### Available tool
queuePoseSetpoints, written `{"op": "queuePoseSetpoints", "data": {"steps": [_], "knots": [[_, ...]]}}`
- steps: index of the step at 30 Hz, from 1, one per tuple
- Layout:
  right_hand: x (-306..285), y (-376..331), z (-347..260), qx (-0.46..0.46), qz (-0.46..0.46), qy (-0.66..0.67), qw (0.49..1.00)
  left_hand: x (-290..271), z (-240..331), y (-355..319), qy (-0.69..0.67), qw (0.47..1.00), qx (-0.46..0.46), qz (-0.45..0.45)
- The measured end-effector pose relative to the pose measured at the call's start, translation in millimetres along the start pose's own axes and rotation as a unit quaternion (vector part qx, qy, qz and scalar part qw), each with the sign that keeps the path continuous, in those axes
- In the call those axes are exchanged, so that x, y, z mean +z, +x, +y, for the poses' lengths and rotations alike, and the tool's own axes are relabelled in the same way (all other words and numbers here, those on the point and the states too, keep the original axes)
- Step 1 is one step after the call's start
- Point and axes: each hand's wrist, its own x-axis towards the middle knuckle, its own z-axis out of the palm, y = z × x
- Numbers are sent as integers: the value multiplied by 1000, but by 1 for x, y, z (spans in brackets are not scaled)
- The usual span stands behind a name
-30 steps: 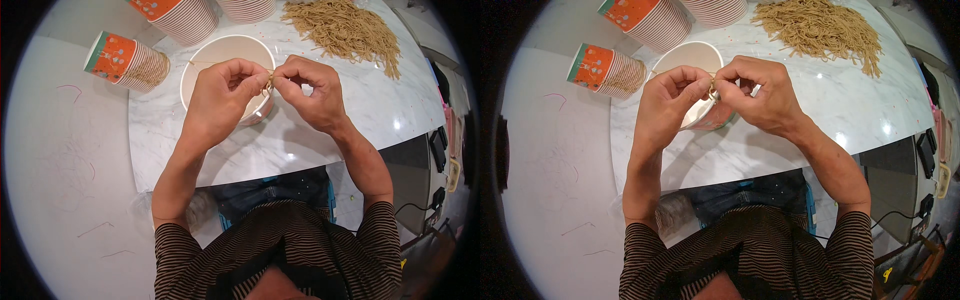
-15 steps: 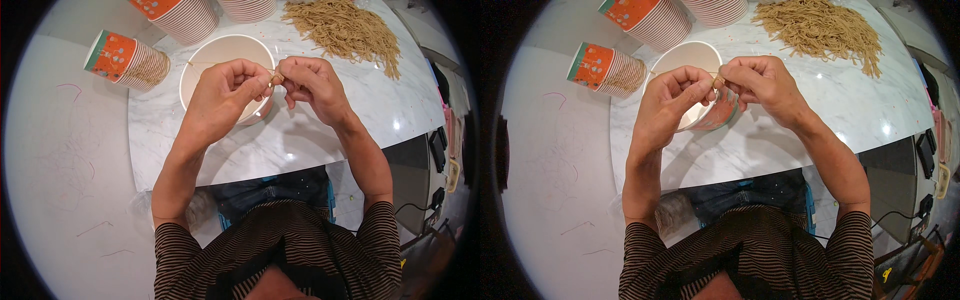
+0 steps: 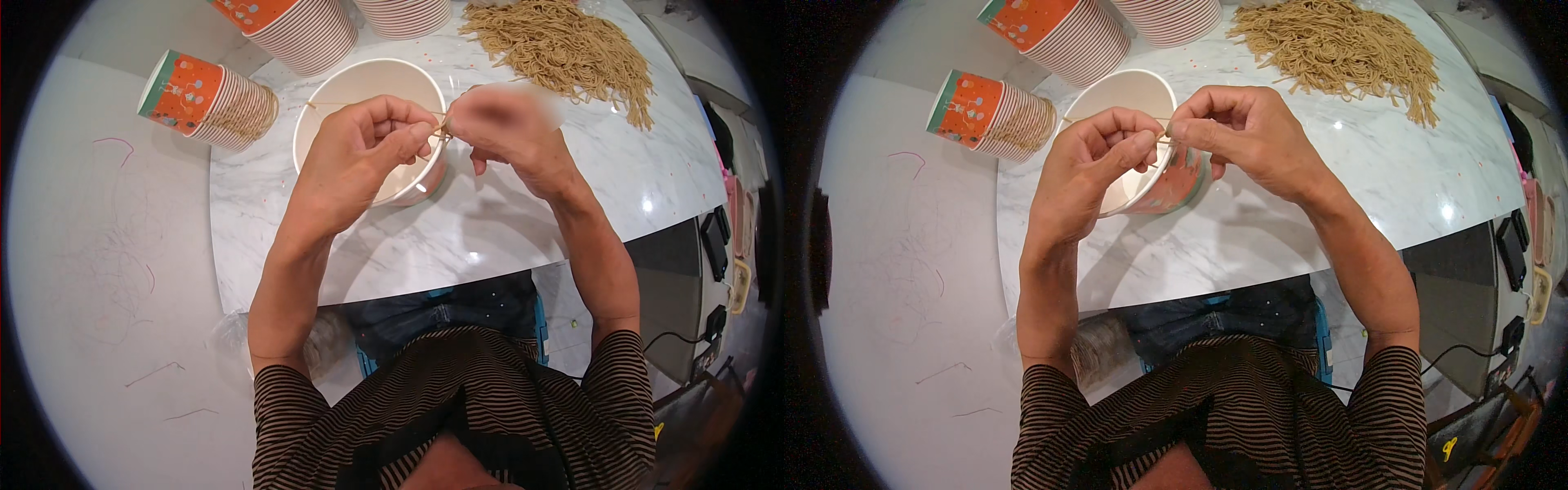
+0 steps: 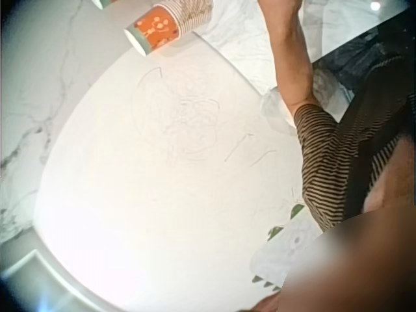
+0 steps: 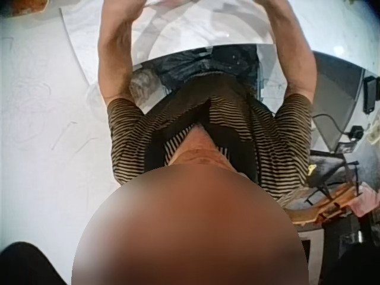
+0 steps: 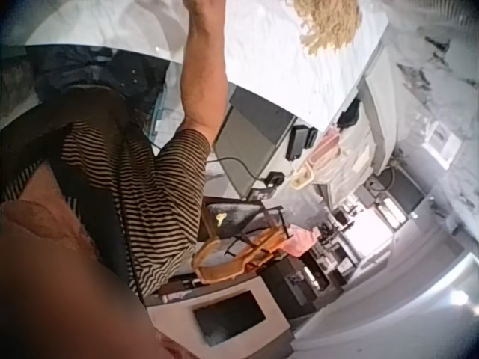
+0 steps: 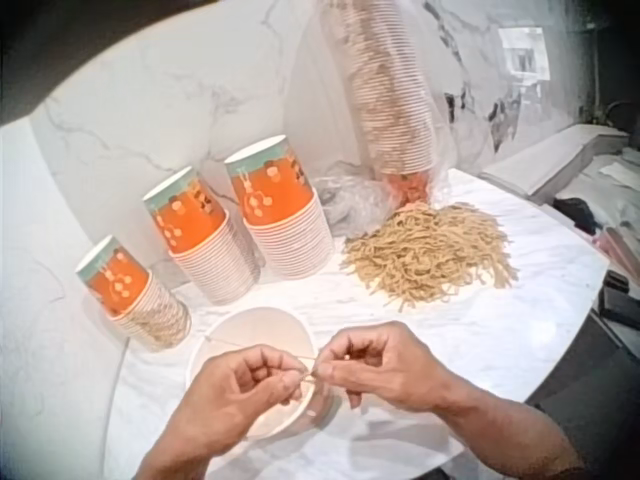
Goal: Tying a thin string around the rim of paper cups.
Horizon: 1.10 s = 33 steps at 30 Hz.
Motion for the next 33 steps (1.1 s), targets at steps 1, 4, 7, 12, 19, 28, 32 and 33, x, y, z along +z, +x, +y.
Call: {"op": "queuePoseSetpoints", "data": {"steps": [1,4,7,12,19,28,32,33], "knots": [[-1,0,0,-2,1,-12,1000,0,0,0,-7,1000,6,1],[-1,0,-4,-4,4,-34,999,-1,-1,0,-11,1000,11,9],[-3,1,-4,-3,-2,-52,999,-3,-4,0,-32,999,11,2],[-6,0,-5,-17,1,-102,995,-6,-2,-2,-44,999,3,-16],[-6,1,-1,-186,28,-258,948,-2,8,-6,41,999,-20,-26],[-4,5,-33,-263,-12,-415,871,8,12,-14,372,908,169,95],[-11,15,-43,-253,-52,-431,865,7,8,-13,420,868,228,133],[-12,17,-45,-225,-54,-410,882,7,5,-12,409,873,228,134]]}}
